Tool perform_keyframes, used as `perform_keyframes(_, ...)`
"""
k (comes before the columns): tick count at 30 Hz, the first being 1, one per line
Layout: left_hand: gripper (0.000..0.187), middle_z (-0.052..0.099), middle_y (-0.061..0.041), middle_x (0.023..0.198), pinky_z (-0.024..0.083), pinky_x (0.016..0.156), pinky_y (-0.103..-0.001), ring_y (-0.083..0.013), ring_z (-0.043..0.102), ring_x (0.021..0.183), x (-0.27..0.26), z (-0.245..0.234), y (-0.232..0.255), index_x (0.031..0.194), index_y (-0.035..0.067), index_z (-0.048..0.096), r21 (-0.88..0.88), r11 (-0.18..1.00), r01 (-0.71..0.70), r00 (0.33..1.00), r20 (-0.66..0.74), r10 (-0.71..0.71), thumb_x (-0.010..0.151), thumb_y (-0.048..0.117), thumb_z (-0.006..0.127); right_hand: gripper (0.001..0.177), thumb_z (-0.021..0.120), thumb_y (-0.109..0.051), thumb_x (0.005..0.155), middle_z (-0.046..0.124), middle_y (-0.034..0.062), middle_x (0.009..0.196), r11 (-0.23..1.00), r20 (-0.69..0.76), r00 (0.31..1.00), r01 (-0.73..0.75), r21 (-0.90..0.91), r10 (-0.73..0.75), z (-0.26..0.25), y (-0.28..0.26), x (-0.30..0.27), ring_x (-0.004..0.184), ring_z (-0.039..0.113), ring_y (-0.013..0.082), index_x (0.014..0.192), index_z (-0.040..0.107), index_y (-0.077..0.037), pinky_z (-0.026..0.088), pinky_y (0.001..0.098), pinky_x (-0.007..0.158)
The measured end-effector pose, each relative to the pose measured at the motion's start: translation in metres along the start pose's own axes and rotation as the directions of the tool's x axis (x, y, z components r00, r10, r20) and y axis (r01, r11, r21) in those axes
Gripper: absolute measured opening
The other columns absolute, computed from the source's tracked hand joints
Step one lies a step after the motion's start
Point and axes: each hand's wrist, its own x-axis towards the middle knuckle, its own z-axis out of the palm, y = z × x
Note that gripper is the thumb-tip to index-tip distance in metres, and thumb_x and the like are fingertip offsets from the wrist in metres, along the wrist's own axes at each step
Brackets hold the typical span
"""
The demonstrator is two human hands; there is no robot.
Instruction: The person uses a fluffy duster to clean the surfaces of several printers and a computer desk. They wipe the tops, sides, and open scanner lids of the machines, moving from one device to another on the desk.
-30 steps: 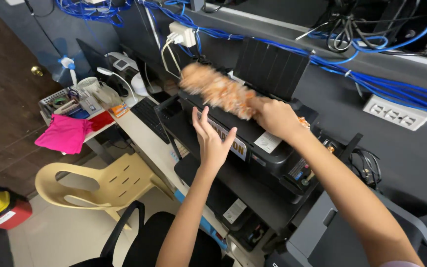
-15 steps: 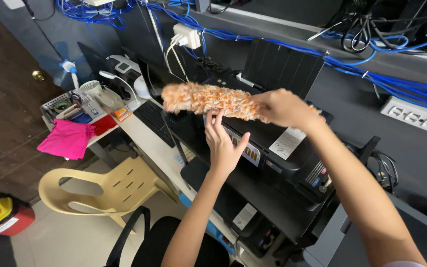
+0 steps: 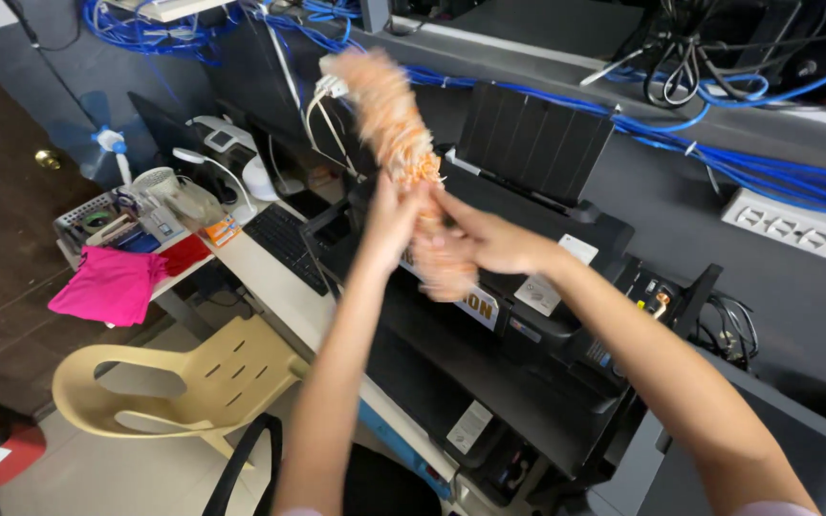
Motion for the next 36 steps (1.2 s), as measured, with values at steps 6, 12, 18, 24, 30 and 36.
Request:
perform_keyframes(6,0.039,0.075,-0.016,0.102,0.060,0.070,-0.045,-0.0295,0.075,0.084,0.027,-0.067,0.052,0.125,0.011,0.067,0.904,0.393,-0.167,0.933,0.274,-0.233,0.087,0.014,0.072,0.072,0.065,-0.017,0.097,0.060,0.0156,0.136,0.972,-0.300,0.950,-0.143,-0.184,0.083,-0.025,0.014,-0.007,0.098,0.071,0.0186,0.159,0.028,-0.008,0.057,0.0332,0.084)
perform_keyframes(12,0.041,0.077,-0.017,0.102,0.060,0.076,-0.046,-0.0343,0.077,0.083,0.037,-0.092,0.100,0.130,0.020,0.070,0.949,0.253,-0.187,0.872,0.279,-0.402,0.090,0.015,0.065,0.066,0.067,-0.011,0.093,0.060,0.0184,0.132,0.937,-0.286,0.957,-0.140,-0.319,0.045,-0.028,0.026,-0.023,0.094,0.072,0.0224,0.152,0.039,-0.005,0.060,0.0365,0.081)
perform_keyframes(18,0.044,0.075,-0.013,0.105,0.057,0.072,-0.044,-0.0326,0.074,0.081,0.038,-0.101,0.128,0.126,0.026,0.073,0.925,0.257,-0.282,0.875,0.357,-0.328,0.083,0.018,0.072,0.055,0.069,-0.009,0.093,0.062,0.0183,0.123,0.896,-0.234,0.971,-0.060,-0.440,-0.050,-0.027,0.037,-0.030,0.099,0.070,0.0256,0.144,0.050,-0.001,0.055,0.0389,0.093)
perform_keyframes(24,0.040,0.075,-0.012,0.104,0.057,0.074,-0.042,-0.0307,0.075,0.080,0.045,-0.108,0.128,0.125,0.026,0.073,0.935,0.233,-0.267,0.862,0.340,-0.377,0.086,0.021,0.073,0.055,0.068,-0.009,0.091,0.060,0.0185,0.123,0.900,-0.203,0.975,-0.012,-0.435,-0.085,-0.021,0.037,-0.033,0.101,0.067,0.0268,0.142,0.051,0.000,0.054,0.0395,0.093)
perform_keyframes(30,0.043,0.075,-0.012,0.106,0.056,0.072,-0.044,-0.0331,0.072,0.083,0.051,-0.107,0.125,0.124,0.023,0.073,0.942,0.171,-0.287,0.892,0.328,-0.310,0.081,0.016,0.074,0.052,0.067,-0.009,0.090,0.060,0.0174,0.125,0.896,-0.194,0.976,0.005,-0.443,-0.102,-0.023,0.036,-0.031,0.105,0.067,0.0277,0.140,0.052,-0.001,0.053,0.0394,0.096)
perform_keyframes(36,0.042,0.069,-0.009,0.121,0.061,0.076,-0.029,-0.0137,0.071,0.097,0.021,-0.052,0.069,0.139,0.001,0.048,0.113,0.940,0.322,0.925,0.173,-0.338,0.101,0.014,0.060,0.041,0.062,-0.023,0.104,0.068,0.0128,0.130,0.915,-0.159,0.984,0.015,-0.402,-0.085,-0.021,0.043,-0.025,0.124,0.065,0.0273,0.142,0.055,-0.007,0.050,0.0366,0.107)
